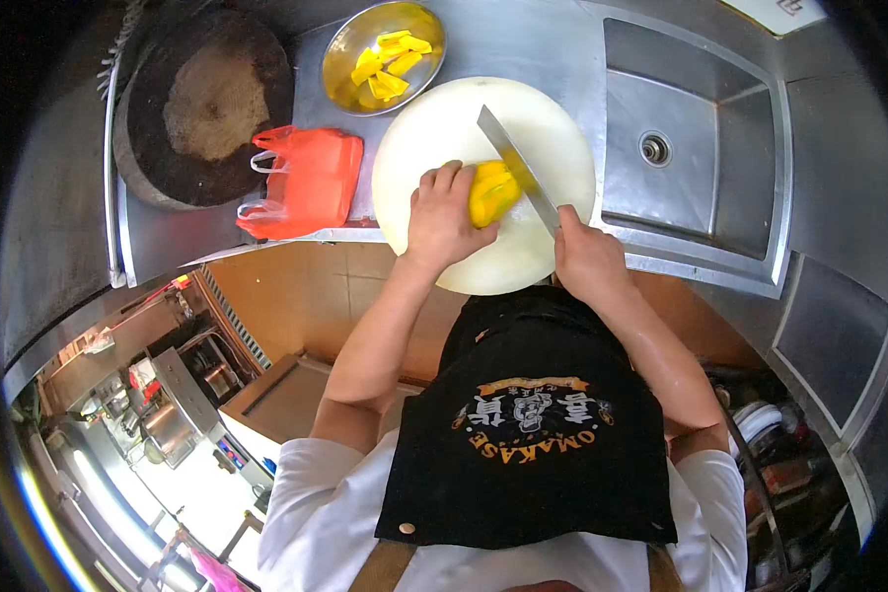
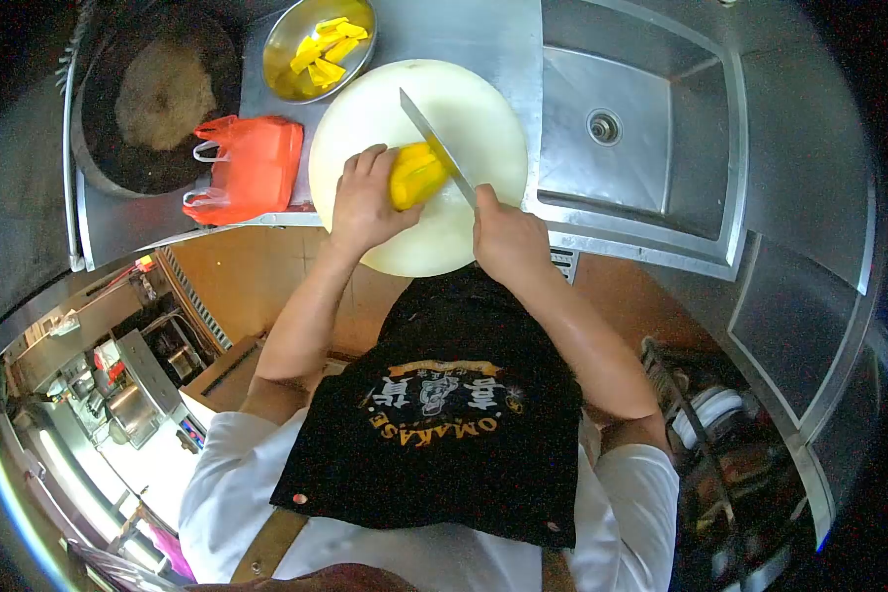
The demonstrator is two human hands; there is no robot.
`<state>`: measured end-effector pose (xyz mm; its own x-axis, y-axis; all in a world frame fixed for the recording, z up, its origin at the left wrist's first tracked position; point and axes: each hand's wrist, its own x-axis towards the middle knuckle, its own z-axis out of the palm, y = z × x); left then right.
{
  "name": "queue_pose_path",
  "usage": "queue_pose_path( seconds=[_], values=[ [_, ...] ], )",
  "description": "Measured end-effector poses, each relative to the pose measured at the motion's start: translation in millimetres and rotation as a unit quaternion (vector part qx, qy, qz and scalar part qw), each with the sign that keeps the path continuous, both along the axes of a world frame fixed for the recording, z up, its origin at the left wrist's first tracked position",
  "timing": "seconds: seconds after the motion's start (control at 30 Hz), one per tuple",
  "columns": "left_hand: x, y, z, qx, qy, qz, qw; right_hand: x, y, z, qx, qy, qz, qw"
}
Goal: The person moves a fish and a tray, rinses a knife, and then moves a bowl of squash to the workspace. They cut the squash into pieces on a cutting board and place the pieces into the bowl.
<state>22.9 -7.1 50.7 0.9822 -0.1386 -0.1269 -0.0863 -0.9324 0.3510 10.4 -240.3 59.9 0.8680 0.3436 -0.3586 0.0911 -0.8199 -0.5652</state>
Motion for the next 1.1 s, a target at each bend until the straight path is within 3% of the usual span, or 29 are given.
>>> queue_pose_path(
  seconds=[1.1],
  values=[
    [5.3, 0.1, -5.8, -0.002, -0.028, -0.031, 0.999, 39.2, -3.8, -9.5, 0.001, 0.128, 0.043, 0.991]
  ],
)
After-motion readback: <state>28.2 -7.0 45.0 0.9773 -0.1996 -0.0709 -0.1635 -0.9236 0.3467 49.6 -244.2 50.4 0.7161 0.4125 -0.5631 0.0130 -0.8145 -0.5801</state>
